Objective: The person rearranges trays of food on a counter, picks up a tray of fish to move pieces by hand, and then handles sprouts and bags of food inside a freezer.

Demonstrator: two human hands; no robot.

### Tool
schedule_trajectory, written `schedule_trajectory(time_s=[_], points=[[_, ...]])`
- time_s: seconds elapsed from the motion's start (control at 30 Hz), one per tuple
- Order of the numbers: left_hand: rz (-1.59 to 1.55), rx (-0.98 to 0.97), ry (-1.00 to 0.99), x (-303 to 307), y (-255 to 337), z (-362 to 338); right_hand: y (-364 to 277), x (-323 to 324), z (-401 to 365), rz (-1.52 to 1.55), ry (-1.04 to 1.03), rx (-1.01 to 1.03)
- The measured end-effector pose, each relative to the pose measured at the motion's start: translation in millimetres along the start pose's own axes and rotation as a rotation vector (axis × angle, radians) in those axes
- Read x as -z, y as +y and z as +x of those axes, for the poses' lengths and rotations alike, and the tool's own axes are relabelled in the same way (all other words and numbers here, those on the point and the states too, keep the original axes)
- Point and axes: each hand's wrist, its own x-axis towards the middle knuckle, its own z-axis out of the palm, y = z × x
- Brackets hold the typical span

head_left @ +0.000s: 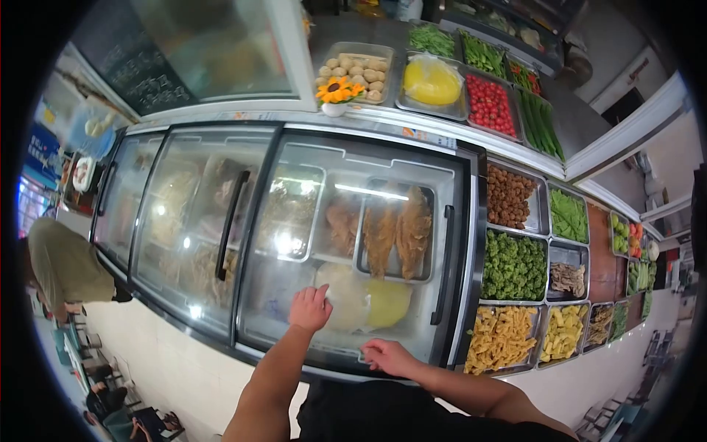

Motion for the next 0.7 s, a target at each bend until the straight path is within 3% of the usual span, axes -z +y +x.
schedule_trajectory(time_s=[0.07, 0.13, 0.2, 0.33, 0.53, 0.6, 0.67, 0.7], points=[[-0.026, -0.015, 0.036, 4, 2, 1, 6, 3, -11, -0.238, 0.052, 0.025], [-0.052, 0.016, 0.034, -3, -1, -4, 8, 13, -17, -0.604, 0.133, 0.205], [-0.152, 0.097, 0.005, 8, 1, -10, -6, 20, -23, -0.703, 0.172, 0.126], [-0.286, 0.178, 0.005, 37, -25, -59, -14, 15, -12, -0.624, 0.346, 0.173], [-0.292, 0.188, 0.019, 99, -121, -134, -30, -76, 21, -0.318, 0.382, 0.136], [-0.253, 0.313, 0.027, 116, -159, -147, -31, -112, 37, -0.35, 0.339, 0.13], [-0.248, 0.41, 0.049, 130, -189, -150, -32, -141, 47, -0.699, 0.266, 0.234], [-0.249, 0.418, 0.063, 134, -200, -149, -48, -159, 45, -0.673, 0.248, 0.186]])
